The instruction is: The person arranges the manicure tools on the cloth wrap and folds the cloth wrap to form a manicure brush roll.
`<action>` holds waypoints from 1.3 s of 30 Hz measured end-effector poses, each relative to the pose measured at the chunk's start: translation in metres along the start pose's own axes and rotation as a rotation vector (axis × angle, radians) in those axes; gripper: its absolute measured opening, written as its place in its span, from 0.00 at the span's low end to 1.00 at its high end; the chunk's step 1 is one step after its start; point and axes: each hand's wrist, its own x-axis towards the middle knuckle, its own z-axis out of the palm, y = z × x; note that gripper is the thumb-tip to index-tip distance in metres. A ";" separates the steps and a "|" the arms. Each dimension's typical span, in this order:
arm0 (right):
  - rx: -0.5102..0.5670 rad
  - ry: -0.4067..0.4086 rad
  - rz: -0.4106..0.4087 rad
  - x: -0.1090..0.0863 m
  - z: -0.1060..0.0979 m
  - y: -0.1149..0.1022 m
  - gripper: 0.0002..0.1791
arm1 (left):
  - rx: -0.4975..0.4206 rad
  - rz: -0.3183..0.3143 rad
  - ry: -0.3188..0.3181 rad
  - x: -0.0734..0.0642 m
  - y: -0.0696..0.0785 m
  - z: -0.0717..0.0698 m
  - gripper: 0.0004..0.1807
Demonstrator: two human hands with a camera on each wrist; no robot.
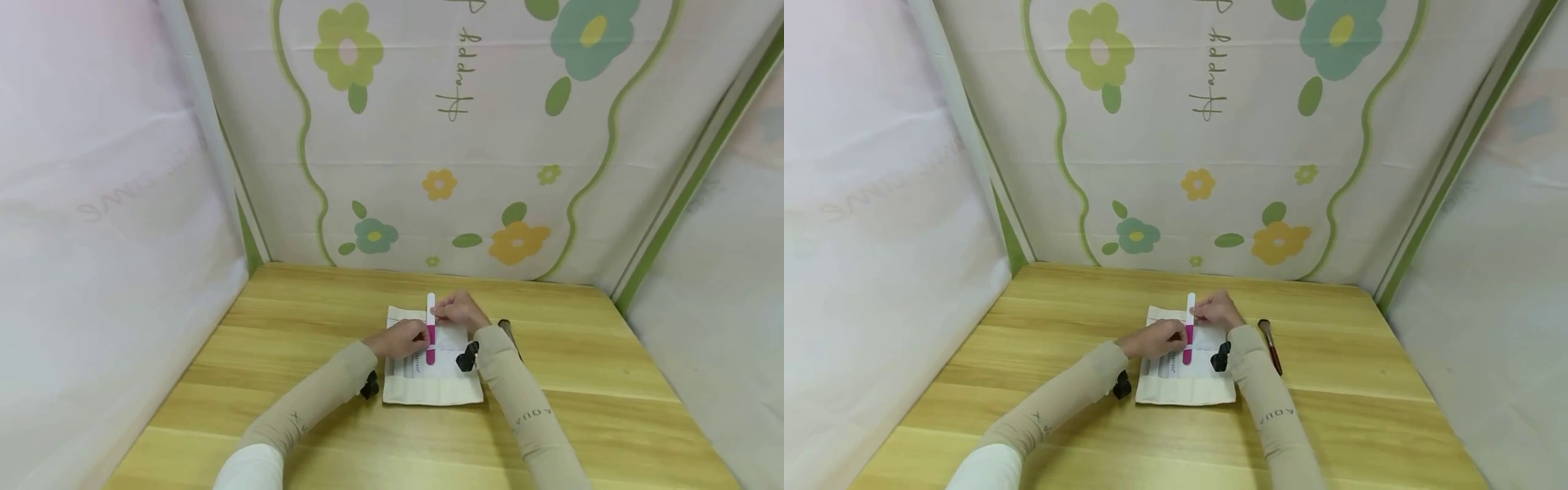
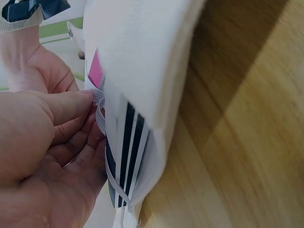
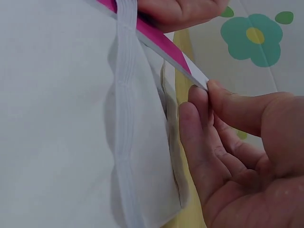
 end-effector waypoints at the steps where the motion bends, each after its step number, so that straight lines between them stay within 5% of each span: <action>1: -0.001 -0.011 -0.001 -0.002 0.000 0.000 0.09 | 0.001 0.004 0.001 0.000 0.000 0.000 0.07; 17: -0.037 -0.147 0.040 -0.016 -0.006 0.003 0.07 | -0.020 0.005 -0.005 0.000 0.001 -0.001 0.06; 29: -0.183 -0.236 0.066 -0.022 -0.003 -0.001 0.06 | -0.022 0.004 -0.007 -0.001 -0.001 -0.002 0.06; 39: -0.161 -0.151 0.072 -0.012 -0.006 -0.010 0.08 | -0.003 0.022 -0.001 0.002 -0.002 0.001 0.07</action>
